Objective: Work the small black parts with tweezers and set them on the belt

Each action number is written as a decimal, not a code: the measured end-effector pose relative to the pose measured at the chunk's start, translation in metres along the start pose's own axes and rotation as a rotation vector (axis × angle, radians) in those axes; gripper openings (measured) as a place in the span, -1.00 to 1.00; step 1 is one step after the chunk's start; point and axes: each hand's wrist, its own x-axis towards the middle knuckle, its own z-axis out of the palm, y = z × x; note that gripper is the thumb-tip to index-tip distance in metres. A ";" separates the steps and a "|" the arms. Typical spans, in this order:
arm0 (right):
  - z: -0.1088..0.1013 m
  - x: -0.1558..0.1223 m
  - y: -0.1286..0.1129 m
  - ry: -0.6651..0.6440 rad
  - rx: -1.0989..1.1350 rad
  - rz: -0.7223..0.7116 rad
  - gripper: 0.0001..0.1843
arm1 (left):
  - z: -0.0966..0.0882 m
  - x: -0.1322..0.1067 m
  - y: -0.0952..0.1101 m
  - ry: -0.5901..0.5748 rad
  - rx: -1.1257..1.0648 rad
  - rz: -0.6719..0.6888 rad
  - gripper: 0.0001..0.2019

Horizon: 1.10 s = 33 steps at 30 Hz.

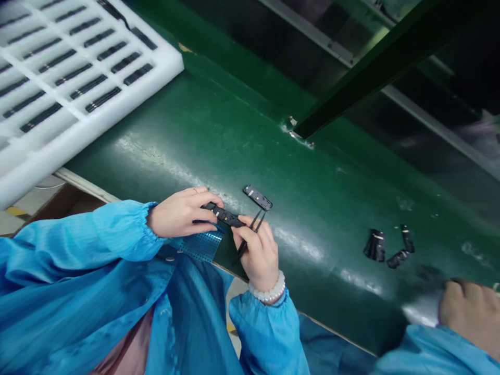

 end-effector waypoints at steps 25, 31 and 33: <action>-0.007 0.001 -0.010 0.349 0.470 0.588 -0.70 | -0.004 0.001 -0.003 0.009 -0.192 -0.044 -0.76; 0.001 -0.008 -0.034 0.217 0.802 0.830 -0.78 | -0.006 0.004 -0.004 -0.032 -0.154 -0.068 -0.80; 0.004 -0.006 -0.035 0.178 0.885 0.873 -0.83 | -0.006 0.004 -0.004 -0.039 -0.149 -0.069 -0.81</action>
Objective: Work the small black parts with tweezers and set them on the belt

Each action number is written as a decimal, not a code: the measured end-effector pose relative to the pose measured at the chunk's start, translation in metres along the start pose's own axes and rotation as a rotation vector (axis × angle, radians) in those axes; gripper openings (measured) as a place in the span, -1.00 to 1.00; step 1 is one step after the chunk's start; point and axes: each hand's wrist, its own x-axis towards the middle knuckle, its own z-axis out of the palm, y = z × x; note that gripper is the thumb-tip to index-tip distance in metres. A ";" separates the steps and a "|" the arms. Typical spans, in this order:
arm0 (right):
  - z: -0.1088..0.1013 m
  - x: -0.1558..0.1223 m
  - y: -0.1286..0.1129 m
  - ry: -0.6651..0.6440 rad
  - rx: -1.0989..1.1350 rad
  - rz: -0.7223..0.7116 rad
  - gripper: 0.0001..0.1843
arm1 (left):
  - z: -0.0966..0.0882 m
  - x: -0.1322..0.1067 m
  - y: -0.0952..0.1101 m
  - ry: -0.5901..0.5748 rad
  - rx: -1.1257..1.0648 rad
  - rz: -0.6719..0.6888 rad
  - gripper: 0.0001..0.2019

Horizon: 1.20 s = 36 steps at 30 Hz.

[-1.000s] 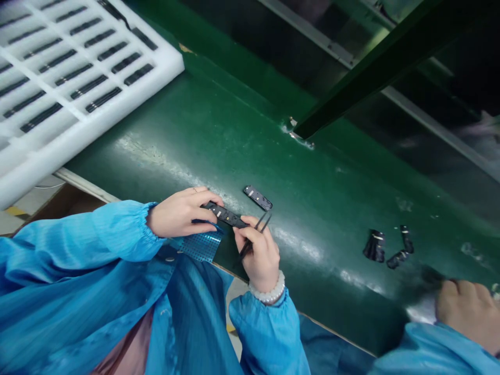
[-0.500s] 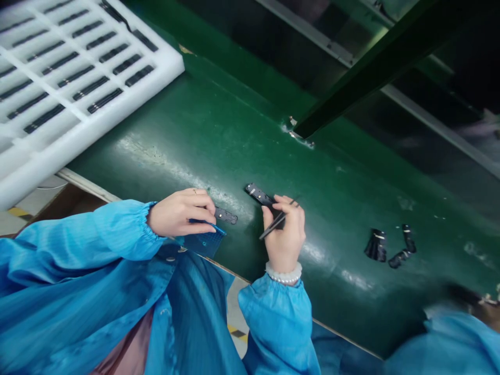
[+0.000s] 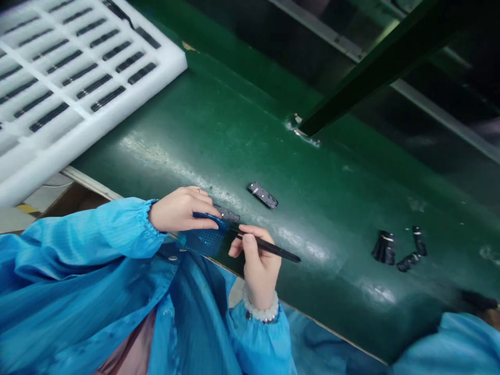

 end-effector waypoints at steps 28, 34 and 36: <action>0.009 0.002 0.006 0.180 -0.440 -0.402 -0.69 | -0.004 -0.002 0.004 0.064 -0.210 -0.097 -0.90; 0.009 -0.002 0.001 0.113 -0.196 -0.171 -0.78 | -0.003 -0.002 0.005 0.057 -0.186 -0.116 -0.91; 0.010 -0.001 0.000 0.069 -0.175 -0.107 -0.81 | -0.003 -0.002 0.005 0.054 -0.180 -0.108 -0.92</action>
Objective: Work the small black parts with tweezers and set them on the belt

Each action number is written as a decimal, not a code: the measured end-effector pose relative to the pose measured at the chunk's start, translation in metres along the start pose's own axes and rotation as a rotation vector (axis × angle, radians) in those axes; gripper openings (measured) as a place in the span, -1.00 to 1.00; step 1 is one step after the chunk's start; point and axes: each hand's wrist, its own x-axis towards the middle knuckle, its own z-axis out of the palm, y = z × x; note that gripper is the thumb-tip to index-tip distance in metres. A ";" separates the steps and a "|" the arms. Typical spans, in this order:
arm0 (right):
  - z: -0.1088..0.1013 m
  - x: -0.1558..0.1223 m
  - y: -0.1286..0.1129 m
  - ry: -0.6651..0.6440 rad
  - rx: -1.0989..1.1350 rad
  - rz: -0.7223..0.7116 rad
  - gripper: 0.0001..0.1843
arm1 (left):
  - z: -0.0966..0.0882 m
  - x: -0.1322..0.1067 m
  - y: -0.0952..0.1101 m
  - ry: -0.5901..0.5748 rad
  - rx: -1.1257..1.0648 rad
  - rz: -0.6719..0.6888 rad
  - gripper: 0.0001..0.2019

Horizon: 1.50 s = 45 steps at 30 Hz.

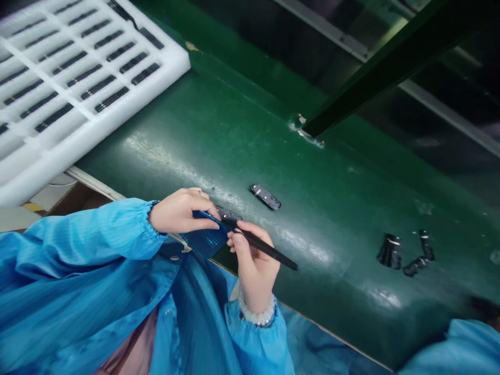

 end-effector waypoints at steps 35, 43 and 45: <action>-0.001 0.009 0.000 0.084 -0.067 0.085 -0.80 | 0.004 -0.002 -0.001 -0.003 0.048 0.024 -0.88; -0.011 0.012 0.015 0.234 -0.249 0.012 -0.80 | 0.004 -0.004 0.000 0.048 0.129 0.249 -0.83; -0.011 0.011 0.016 0.211 -0.309 -0.038 -0.83 | 0.004 -0.005 0.001 0.043 0.169 0.251 -0.84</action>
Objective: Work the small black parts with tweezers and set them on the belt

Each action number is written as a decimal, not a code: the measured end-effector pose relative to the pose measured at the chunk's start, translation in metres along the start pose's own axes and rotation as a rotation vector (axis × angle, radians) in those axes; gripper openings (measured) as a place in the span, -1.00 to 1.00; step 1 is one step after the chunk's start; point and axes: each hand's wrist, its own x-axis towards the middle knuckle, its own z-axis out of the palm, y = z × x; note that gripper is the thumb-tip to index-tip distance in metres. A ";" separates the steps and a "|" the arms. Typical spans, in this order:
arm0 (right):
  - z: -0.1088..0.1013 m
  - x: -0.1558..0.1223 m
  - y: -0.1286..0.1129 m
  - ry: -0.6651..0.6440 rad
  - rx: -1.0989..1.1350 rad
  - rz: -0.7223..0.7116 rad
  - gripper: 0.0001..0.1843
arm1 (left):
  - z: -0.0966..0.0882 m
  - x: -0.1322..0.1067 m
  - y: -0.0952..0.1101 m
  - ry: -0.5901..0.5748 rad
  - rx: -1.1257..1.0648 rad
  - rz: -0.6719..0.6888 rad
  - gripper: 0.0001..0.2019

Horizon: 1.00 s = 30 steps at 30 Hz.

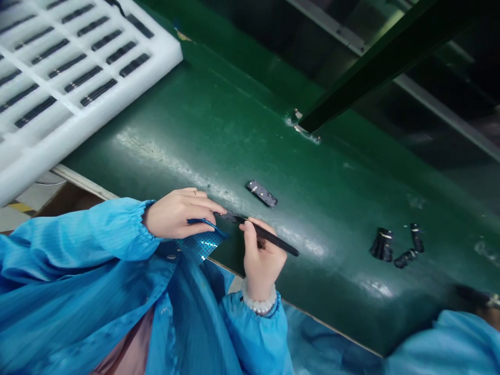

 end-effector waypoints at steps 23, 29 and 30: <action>0.000 0.000 -0.001 -0.010 -0.271 -0.377 -0.90 | 0.000 0.000 0.001 -0.068 0.016 -0.070 -0.86; 0.000 0.000 -0.003 -0.018 -0.306 -0.428 -0.92 | 0.000 0.001 0.001 -0.051 0.012 -0.062 -0.87; 0.001 -0.001 -0.003 -0.021 -0.309 -0.435 -0.92 | 0.000 0.001 0.001 -0.047 0.013 -0.058 -0.87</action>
